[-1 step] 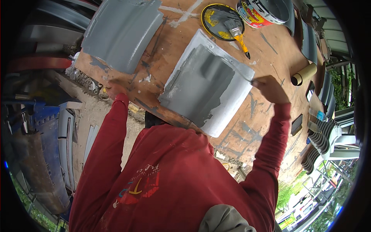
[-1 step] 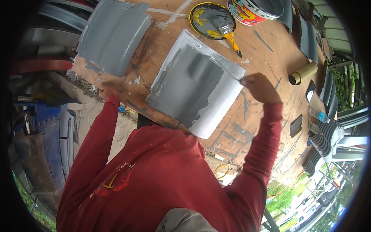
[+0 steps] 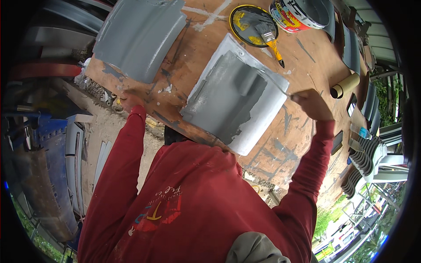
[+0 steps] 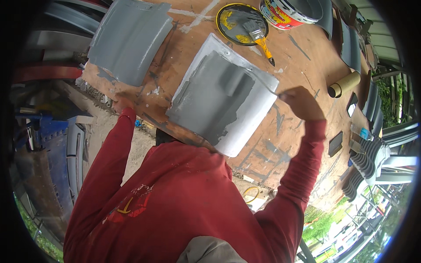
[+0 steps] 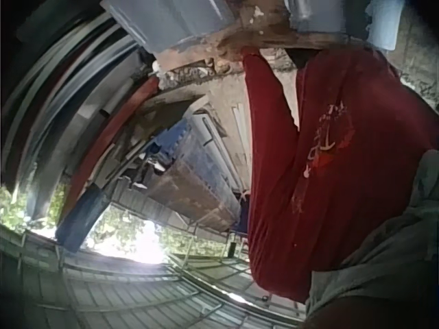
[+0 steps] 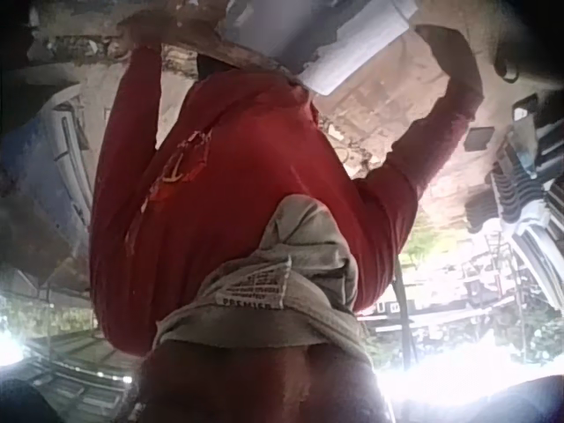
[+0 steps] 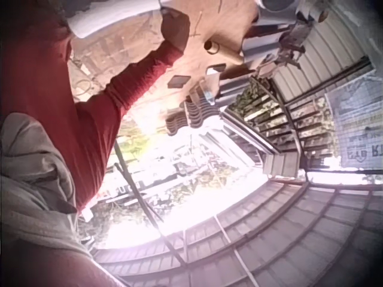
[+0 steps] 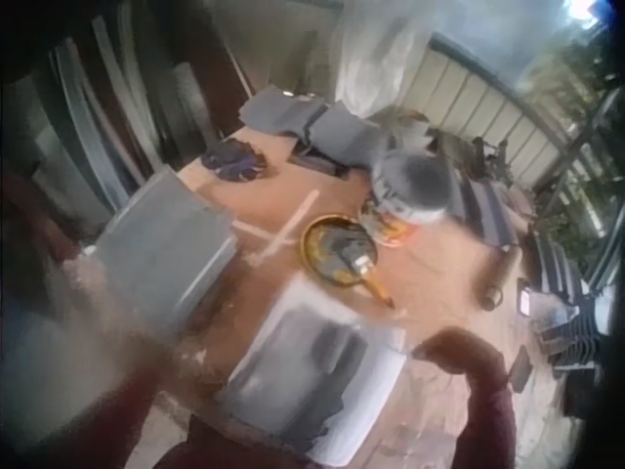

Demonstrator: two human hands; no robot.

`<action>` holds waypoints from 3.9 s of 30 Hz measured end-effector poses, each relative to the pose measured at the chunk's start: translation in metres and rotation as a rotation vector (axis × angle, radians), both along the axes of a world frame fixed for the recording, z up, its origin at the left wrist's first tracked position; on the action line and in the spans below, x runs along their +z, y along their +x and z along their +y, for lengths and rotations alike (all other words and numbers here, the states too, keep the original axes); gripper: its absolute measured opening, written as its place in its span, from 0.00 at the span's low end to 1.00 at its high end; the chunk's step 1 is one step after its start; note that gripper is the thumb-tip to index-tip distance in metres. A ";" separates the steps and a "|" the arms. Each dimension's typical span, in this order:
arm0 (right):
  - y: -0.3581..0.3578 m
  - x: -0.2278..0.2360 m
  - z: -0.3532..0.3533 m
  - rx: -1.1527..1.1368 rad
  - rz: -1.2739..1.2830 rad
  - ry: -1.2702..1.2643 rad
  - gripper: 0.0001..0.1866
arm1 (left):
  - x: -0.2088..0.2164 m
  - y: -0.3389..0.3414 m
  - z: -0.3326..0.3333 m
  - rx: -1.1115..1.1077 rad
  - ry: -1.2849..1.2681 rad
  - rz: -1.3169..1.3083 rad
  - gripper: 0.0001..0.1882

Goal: The person paints a curved roof tile using a roller, applying grey paint to the surface while it rests on a wooden table.

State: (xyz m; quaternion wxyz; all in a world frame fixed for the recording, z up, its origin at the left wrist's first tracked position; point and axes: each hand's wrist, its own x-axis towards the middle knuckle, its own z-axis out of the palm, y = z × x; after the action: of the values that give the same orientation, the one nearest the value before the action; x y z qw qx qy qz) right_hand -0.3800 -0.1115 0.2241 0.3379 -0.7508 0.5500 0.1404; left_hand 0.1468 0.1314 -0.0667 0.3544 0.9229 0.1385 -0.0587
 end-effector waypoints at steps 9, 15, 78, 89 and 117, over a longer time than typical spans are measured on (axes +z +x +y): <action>0.018 -0.029 -0.002 0.014 -0.168 -0.080 0.15 | 0.011 -0.004 -0.004 -0.030 -0.009 -0.020 0.41; 0.030 -0.031 -0.011 0.060 -0.087 -0.062 0.15 | 0.000 -0.002 -0.001 -0.012 -0.027 -0.030 0.41; -0.006 0.008 -0.033 -0.132 0.046 0.147 0.12 | -0.005 -0.002 -0.003 -0.029 -0.067 -0.002 0.40; 0.003 -0.015 -0.018 0.039 -0.083 -0.087 0.16 | -0.018 0.004 -0.001 -0.043 -0.046 -0.045 0.41; 0.102 -0.043 0.210 -0.846 -1.076 0.456 0.21 | 0.002 -0.006 -0.009 -0.047 -0.073 -0.021 0.37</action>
State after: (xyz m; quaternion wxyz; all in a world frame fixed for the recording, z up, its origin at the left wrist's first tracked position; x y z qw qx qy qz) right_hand -0.2785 0.0990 0.1813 0.7358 -0.3495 0.5077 -0.2805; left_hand 0.1404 0.1225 -0.0647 0.3875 0.9130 0.1110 -0.0624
